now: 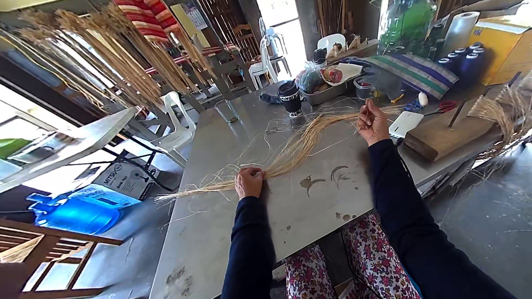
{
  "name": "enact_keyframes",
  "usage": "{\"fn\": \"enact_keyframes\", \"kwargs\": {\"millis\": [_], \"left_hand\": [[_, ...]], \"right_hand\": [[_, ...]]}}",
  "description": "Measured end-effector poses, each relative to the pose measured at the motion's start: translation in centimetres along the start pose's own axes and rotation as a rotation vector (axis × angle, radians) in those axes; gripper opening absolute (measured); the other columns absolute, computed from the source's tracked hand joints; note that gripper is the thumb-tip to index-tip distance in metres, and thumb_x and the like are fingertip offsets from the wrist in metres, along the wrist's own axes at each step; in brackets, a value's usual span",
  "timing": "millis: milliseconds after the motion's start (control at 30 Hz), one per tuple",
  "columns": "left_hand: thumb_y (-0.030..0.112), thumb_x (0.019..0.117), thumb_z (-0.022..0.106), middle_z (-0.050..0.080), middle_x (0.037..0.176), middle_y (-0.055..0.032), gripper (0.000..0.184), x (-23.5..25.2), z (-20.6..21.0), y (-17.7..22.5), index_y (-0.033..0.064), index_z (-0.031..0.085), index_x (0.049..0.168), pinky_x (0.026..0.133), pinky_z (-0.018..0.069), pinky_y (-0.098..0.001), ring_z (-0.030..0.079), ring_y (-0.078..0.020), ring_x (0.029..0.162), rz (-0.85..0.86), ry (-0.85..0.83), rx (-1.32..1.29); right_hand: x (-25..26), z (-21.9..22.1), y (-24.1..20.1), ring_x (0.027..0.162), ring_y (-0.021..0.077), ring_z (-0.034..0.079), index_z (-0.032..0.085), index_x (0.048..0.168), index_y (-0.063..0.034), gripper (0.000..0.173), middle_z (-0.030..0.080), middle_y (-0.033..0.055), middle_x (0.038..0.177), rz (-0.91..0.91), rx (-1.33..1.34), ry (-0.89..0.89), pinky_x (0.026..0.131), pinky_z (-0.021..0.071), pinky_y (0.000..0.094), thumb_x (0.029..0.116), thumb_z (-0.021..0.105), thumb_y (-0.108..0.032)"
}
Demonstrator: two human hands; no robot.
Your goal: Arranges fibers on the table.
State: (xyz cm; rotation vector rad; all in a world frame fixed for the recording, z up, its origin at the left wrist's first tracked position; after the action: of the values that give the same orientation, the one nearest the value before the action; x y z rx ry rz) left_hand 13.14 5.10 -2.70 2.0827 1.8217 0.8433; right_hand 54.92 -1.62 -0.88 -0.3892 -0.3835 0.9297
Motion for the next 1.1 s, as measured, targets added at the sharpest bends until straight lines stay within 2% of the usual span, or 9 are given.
{"fn": "enact_keyframes", "kwargs": {"millis": [200,367,433,567,700,767,867,967,1100], "left_hand": [[0.025,0.0972,0.072,0.065,0.126,-0.0276,0.030,-0.1,-1.4,-0.2,0.0009,0.074,0.115,0.108,0.0394,-0.0645,0.058,-0.0460,0.124,-0.046,0.093,-0.033],[0.017,0.1021,0.061,0.055,0.138,-0.0314,0.040,-0.9,-5.0,-1.8,-0.0021,0.059,0.137,0.105,0.0435,-0.0616,0.057,-0.0475,0.123,-0.221,0.367,-0.151],[0.016,0.1020,0.060,0.053,0.142,-0.0312,0.047,-1.2,-6.5,-2.6,-0.0023,0.052,0.144,0.111,0.0390,-0.0595,0.051,-0.0474,0.132,-0.309,0.433,-0.167],[0.027,0.1003,0.064,0.044,0.147,-0.0393,0.065,-2.4,-8.8,-3.9,-0.0047,0.040,0.152,0.111,0.0330,-0.0703,0.042,-0.0561,0.138,-0.419,0.244,-0.003],[0.043,0.1029,0.060,0.065,0.120,-0.0349,0.054,-5.8,-12.8,-2.3,-0.0052,0.064,0.128,0.096,0.0470,-0.0704,0.065,-0.0520,0.109,-0.371,0.035,0.133],[0.044,0.1041,0.058,0.067,0.111,-0.0358,0.051,-7.9,-15.7,0.8,-0.0050,0.071,0.112,0.092,0.0426,-0.0770,0.063,-0.0563,0.106,-0.299,0.148,0.179],[0.037,0.1049,0.057,0.066,0.109,-0.0350,0.044,-8.9,-17.4,5.4,-0.0049,0.071,0.107,0.089,0.0402,-0.0777,0.060,-0.0574,0.105,-0.065,0.363,0.137],[0.022,0.1033,0.060,0.068,0.104,-0.0283,0.030,-6.9,-14.8,8.9,-0.0061,0.071,0.107,0.082,0.0512,-0.0627,0.066,-0.0425,0.089,0.216,0.324,-0.032],[0.012,0.0996,0.065,0.073,0.104,-0.0203,0.019,-2.7,-7.8,10.5,-0.0028,0.074,0.108,0.082,0.0578,-0.0509,0.072,-0.0302,0.084,0.259,0.070,-0.212]], "right_hand": [[0.0,-0.1,0.1,0.046,-0.0010,0.036,0.061,0.123,-0.0097,0.021,0.056,-0.0058,0.079,0.017,-0.131,0.069,0.041,0.0329,0.0119,0.1080,0.046,-0.011],[-0.3,-0.2,-0.5,0.048,0.0010,0.036,0.066,0.114,-0.0048,0.015,0.065,-0.0017,0.085,-0.128,-0.427,0.259,0.042,0.0289,0.0176,0.1020,0.057,-0.004],[-0.3,-0.2,-0.6,0.049,0.0016,0.040,0.068,0.110,-0.0048,0.012,0.067,-0.0011,0.083,-0.172,-0.503,0.317,0.043,0.0300,0.0185,0.1006,0.060,-0.003],[-0.2,-0.9,-0.6,0.060,0.0052,0.052,0.069,0.107,-0.0011,0.010,0.067,0.0026,0.085,-0.247,-0.623,0.410,0.055,0.0427,0.0215,0.0980,0.064,-0.002],[-0.1,-0.8,-0.7,0.072,0.0064,0.059,0.071,0.106,0.0005,0.010,0.068,0.0049,0.090,-0.251,-0.758,0.428,0.064,0.0479,0.0230,0.0967,0.066,-0.002],[-0.1,-0.7,-0.5,0.070,0.0063,0.057,0.071,0.104,-0.0001,0.010,0.068,0.0040,0.088,-0.219,-0.845,0.414,0.064,0.0472,0.0241,0.0960,0.067,-0.003],[-0.3,-0.5,-0.3,0.068,0.0064,0.055,0.072,0.103,-0.0004,0.010,0.067,0.0038,0.086,-0.202,-0.919,0.388,0.064,0.0449,0.0252,0.0956,0.067,-0.005],[-0.1,-0.3,-0.2,0.078,0.0097,0.062,0.074,0.100,0.0010,0.010,0.070,0.0067,0.088,-0.231,-0.989,0.346,0.078,0.0513,0.0300,0.0947,0.069,-0.005],[0.1,-0.2,0.1,0.076,0.0110,0.062,0.074,0.098,0.0017,0.010,0.071,0.0078,0.085,-0.235,-1.076,0.309,0.079,0.0503,0.0331,0.0942,0.070,-0.006]]}}
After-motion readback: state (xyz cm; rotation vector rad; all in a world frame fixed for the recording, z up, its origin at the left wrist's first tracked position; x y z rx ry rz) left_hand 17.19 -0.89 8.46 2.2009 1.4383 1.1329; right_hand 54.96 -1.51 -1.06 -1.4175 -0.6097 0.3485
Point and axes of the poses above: each hand's wrist, its own x-axis towards the middle knuckle, its own z-axis out of the palm, y = z × x, the point moved 6 cm from there along x, towards the middle knuckle
